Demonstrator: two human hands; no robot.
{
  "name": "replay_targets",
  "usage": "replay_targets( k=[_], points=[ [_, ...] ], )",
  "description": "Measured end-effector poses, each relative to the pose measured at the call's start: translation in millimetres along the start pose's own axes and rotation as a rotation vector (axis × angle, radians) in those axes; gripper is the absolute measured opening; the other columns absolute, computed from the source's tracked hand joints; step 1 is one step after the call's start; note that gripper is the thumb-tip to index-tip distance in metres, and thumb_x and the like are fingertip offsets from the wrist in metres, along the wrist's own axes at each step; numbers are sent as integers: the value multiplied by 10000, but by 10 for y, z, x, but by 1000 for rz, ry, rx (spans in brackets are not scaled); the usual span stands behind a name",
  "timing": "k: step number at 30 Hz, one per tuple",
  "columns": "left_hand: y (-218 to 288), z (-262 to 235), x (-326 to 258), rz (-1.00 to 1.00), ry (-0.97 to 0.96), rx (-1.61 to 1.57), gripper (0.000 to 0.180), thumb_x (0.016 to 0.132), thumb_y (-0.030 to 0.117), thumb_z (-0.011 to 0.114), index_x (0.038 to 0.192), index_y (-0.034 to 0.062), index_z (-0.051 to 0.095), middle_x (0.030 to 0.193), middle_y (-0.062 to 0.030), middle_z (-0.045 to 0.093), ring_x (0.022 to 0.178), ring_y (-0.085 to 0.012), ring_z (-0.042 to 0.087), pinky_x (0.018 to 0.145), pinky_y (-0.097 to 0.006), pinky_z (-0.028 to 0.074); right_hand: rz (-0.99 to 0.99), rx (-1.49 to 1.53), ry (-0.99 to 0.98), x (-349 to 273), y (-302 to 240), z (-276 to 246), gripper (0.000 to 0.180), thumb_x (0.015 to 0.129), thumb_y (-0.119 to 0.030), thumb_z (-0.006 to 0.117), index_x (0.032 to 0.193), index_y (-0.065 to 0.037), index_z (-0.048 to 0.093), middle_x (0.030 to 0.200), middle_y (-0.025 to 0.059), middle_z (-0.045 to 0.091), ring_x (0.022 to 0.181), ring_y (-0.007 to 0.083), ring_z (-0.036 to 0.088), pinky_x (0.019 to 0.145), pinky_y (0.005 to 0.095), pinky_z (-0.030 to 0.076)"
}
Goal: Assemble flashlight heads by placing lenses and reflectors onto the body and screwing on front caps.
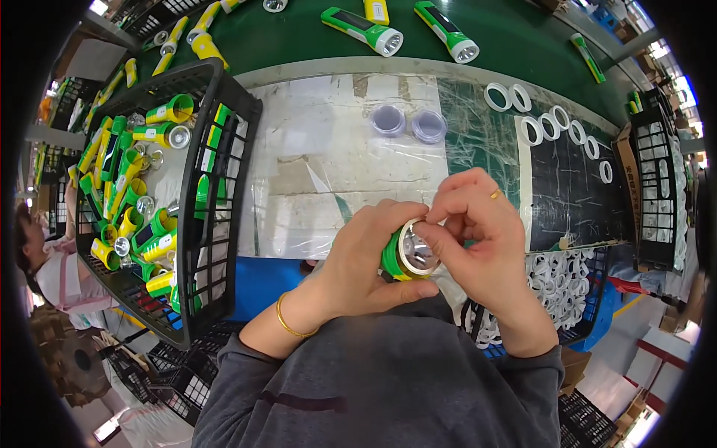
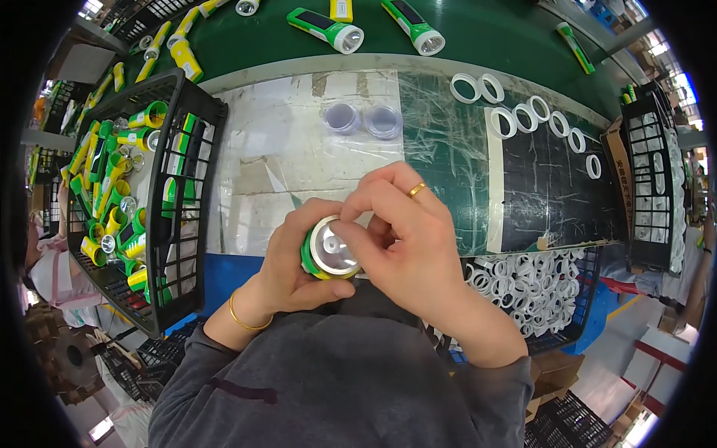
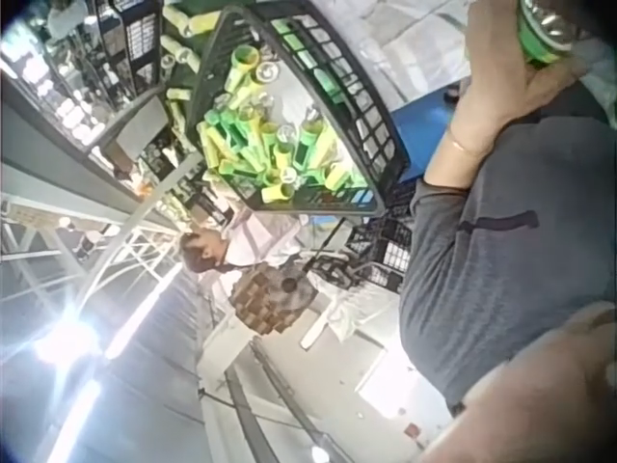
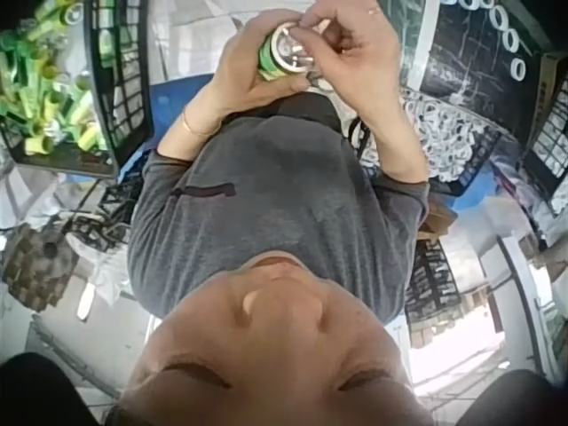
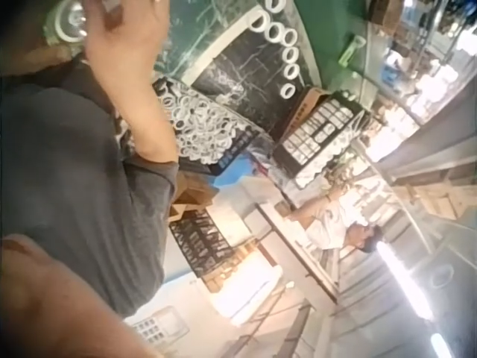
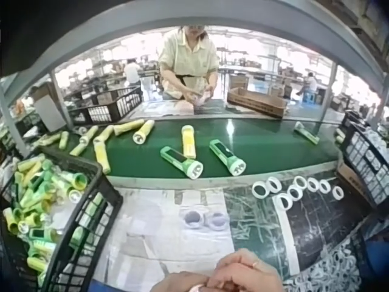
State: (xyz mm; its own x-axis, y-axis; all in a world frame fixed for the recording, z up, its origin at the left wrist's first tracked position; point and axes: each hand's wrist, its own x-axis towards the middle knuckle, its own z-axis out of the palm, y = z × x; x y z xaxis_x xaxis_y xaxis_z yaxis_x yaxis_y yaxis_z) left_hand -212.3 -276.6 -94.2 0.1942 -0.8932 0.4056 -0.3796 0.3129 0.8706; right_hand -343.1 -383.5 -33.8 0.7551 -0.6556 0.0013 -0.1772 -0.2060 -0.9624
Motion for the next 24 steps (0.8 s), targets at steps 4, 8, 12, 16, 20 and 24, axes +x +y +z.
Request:
replay_targets(
  k=[4,8,12,16,20,24],
  points=[
    [6,12,-4,36,51,-52,656,702,318,784,1192,22,463,996,-136,585,817,-297,578,729,-357,459,-193,-116,-59,-15,24,-29,78,764,-5,706,826,-14,659,934,68,480,648,84,522,573,220,440],
    [-40,-66,-36,-7,-8,-212,671,794,348,726,1235,-11,368,1097,-167,526,927,-201,558,787,-307,462,-480,-133,-110,-38,182,-86,168,768,-167,729,915,-99,686,925,81,491,670,158,530,539,254,440],
    [-78,-64,2,47,-64,-191,687,793,359,726,1237,-15,361,1106,-181,516,933,-206,553,795,-310,459,-413,-162,-218,-31,126,-179,164,752,-164,735,902,-118,686,928,81,482,680,169,503,562,268,445],
    [-75,-16,14,65,52,-239,617,712,295,784,1168,17,474,963,-124,585,793,-236,591,687,-318,475,-466,-216,-293,7,183,-189,225,782,-284,713,925,-111,705,975,78,434,750,143,470,553,233,409],
    [-82,-37,2,43,18,-247,618,703,291,790,1163,16,483,963,-124,587,801,-241,593,689,-322,475,-474,-267,-315,18,165,-195,223,779,-281,714,941,-128,705,970,71,450,777,152,464,565,249,407],
    [-90,-31,19,45,12,-297,617,700,283,791,1163,14,484,965,-126,591,810,-247,599,700,-323,478,-411,-164,-342,19,177,-180,244,777,-295,712,954,-128,703,970,70,459,799,160,463,582,256,411]
  ],
)
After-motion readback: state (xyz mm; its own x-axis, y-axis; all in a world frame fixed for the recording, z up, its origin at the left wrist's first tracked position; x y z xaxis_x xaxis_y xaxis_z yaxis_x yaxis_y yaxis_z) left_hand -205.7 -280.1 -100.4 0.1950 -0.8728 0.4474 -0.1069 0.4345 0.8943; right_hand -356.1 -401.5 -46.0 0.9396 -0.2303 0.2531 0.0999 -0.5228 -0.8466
